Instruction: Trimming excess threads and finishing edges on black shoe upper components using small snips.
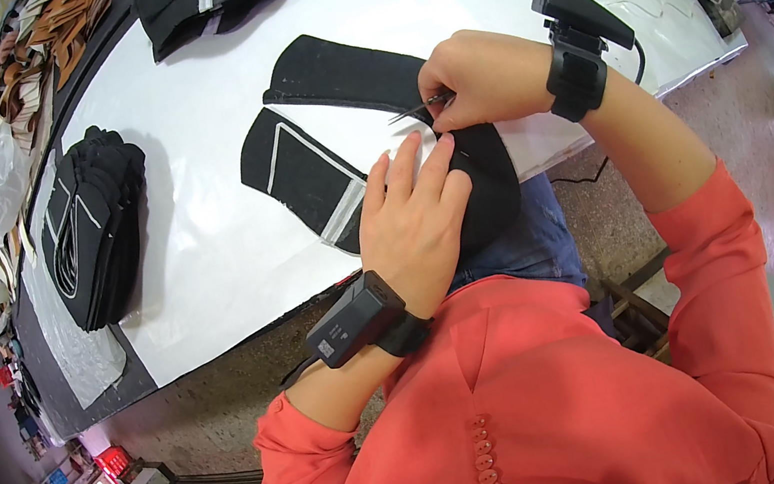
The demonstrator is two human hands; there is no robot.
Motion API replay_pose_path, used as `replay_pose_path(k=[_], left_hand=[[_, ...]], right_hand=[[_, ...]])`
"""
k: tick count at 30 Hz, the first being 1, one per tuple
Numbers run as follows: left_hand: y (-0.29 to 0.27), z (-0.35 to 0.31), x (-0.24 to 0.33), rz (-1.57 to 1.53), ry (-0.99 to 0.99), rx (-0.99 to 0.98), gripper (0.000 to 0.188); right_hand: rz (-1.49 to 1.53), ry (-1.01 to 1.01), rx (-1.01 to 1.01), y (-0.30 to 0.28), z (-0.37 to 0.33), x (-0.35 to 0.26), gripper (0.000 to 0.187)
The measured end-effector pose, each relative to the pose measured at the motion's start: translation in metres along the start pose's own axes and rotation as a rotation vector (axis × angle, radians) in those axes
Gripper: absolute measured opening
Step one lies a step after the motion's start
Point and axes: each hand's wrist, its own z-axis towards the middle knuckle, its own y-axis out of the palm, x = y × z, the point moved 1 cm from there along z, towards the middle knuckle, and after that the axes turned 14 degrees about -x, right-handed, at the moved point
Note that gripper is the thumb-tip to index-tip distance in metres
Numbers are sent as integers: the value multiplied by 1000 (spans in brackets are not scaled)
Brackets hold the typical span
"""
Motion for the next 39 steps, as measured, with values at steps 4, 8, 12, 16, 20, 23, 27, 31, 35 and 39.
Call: replay_pose_path(k=[4, 8, 12, 16, 20, 23, 27, 31, 35, 39], left_hand=[[2, 5, -1, -27, 6, -48, 21], [-2, -12, -3, -3, 13, -19, 29], [4, -40, 3, -70, 0, -49, 36], [-3, -56, -17, -119, -8, -35, 38], [-5, -58, -33, -97, -33, 68, 30], [-5, -50, -25, -120, -19, 105, 28], [0, -44, -18, -89, 70, 1, 28], [-5, -43, -18, -19, 80, -50, 26], [-6, -41, -15, 29, 68, -46, 26], [-7, -34, -10, 41, 63, -54, 26]], right_hand=[[-13, 24, 34, 2, 2, 4, 20], [8, 7, 71, 4, 1, 3, 22], [3, 40, 100, 7, 0, 5, 25], [-30, 42, 130, 25, -6, -3, 24], [71, 114, 76, 40, -14, -24, 21], [139, 90, 101, 47, -16, -24, 20], [247, 48, 67, 45, -16, -23, 21], [230, 78, 28, 40, -21, -19, 21], [232, 15, 112, 43, -17, -19, 21], [193, 81, 149, 44, -13, -22, 22]])
